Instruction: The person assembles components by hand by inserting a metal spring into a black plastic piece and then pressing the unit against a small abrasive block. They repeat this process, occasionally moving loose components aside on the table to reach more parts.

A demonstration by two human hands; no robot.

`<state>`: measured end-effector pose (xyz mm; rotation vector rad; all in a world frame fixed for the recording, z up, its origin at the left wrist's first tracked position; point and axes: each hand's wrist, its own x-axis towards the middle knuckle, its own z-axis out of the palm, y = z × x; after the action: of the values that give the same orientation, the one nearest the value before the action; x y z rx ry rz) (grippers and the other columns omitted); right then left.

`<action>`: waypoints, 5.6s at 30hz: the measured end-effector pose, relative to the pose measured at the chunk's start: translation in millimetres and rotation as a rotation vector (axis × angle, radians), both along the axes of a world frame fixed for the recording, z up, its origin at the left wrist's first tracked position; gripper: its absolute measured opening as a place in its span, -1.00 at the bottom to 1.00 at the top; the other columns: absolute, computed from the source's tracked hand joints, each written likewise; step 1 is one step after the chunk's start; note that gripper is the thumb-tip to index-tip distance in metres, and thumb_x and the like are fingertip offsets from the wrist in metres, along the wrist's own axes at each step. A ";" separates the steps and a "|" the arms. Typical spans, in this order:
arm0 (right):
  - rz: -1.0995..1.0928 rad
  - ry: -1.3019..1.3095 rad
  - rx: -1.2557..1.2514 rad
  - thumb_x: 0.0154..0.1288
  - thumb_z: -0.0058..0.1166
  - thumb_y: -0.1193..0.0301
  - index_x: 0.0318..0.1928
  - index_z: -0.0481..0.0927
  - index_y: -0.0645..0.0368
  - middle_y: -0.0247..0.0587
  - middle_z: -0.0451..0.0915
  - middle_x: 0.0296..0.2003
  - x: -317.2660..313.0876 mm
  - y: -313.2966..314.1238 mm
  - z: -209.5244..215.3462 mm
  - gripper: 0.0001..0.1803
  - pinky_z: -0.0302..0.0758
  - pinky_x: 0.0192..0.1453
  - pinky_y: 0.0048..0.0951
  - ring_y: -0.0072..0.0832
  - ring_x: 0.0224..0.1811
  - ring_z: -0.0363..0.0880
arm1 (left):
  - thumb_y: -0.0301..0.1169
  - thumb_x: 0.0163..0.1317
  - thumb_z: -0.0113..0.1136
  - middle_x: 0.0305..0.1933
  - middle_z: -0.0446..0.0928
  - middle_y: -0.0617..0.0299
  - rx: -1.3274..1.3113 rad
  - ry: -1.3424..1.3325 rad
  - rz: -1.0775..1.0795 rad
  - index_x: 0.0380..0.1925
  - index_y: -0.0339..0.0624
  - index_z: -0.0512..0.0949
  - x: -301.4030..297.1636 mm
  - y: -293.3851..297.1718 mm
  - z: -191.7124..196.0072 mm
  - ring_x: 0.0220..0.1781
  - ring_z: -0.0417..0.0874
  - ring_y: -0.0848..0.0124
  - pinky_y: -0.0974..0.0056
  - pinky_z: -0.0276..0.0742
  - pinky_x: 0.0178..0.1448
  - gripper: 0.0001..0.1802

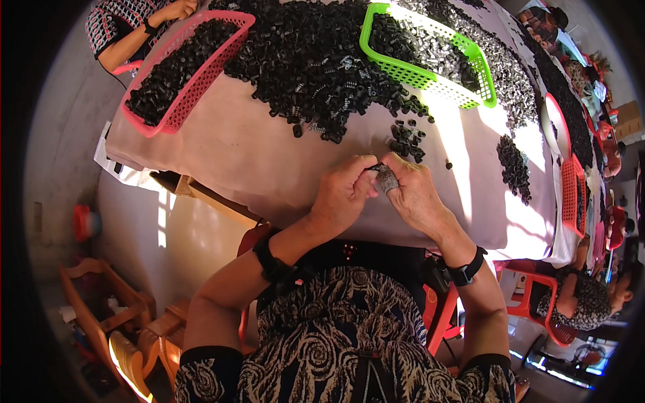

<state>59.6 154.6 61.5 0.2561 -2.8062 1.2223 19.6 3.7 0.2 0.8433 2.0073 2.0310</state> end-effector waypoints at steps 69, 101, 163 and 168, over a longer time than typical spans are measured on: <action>-0.265 0.210 0.400 -0.16 0.16 0.64 -0.28 0.57 0.21 -0.17 0.48 -0.36 -7.1 57.6 -14.2 -0.70 0.51 -0.32 -0.31 -0.18 -0.40 0.54 | -0.54 0.29 0.11 -0.34 0.46 0.38 0.141 -0.218 -0.102 -0.09 -0.24 0.51 -7.0 -4.4 0.3 -0.39 0.46 0.66 0.52 0.43 -0.31 -0.81; -0.197 0.132 -0.540 0.09 0.11 0.77 -0.19 0.55 0.27 -0.39 0.55 -0.33 19.0 -1.9 -28.3 -0.74 0.45 -0.15 -0.63 -0.70 -0.28 0.50 | -0.60 0.26 0.13 -0.24 0.48 0.34 0.246 -0.212 -0.197 -0.05 -0.22 0.49 -9.7 -4.1 1.6 -0.30 0.47 0.61 0.47 0.48 -0.24 -0.75; -0.119 0.217 -0.213 -0.10 -0.09 0.80 -0.22 0.53 0.23 -0.24 0.49 -0.39 -4.0 -0.7 -0.1 -0.62 0.45 -0.35 -0.52 -0.47 -0.40 0.54 | -0.52 0.37 0.00 -0.41 0.52 0.27 0.185 -0.248 -0.160 -0.06 -0.34 0.48 -11.0 -4.9 6.4 -0.43 0.51 0.58 0.47 0.47 -0.35 -0.80; -0.106 0.453 0.175 -0.25 0.11 0.71 -0.15 0.53 0.20 -0.18 0.49 -0.34 0.3 -9.9 0.9 -0.51 0.47 -0.21 -0.32 -0.19 -0.28 0.48 | -0.54 0.37 -0.02 -0.40 0.50 0.30 0.179 -0.222 -0.142 -0.08 -0.32 0.49 -9.7 -4.6 5.4 -0.44 0.47 0.61 0.48 0.46 -0.36 -0.81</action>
<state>59.9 144.8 62.4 0.3403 -2.4912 0.7771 9.8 -0.9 5.7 0.7306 1.6237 2.1397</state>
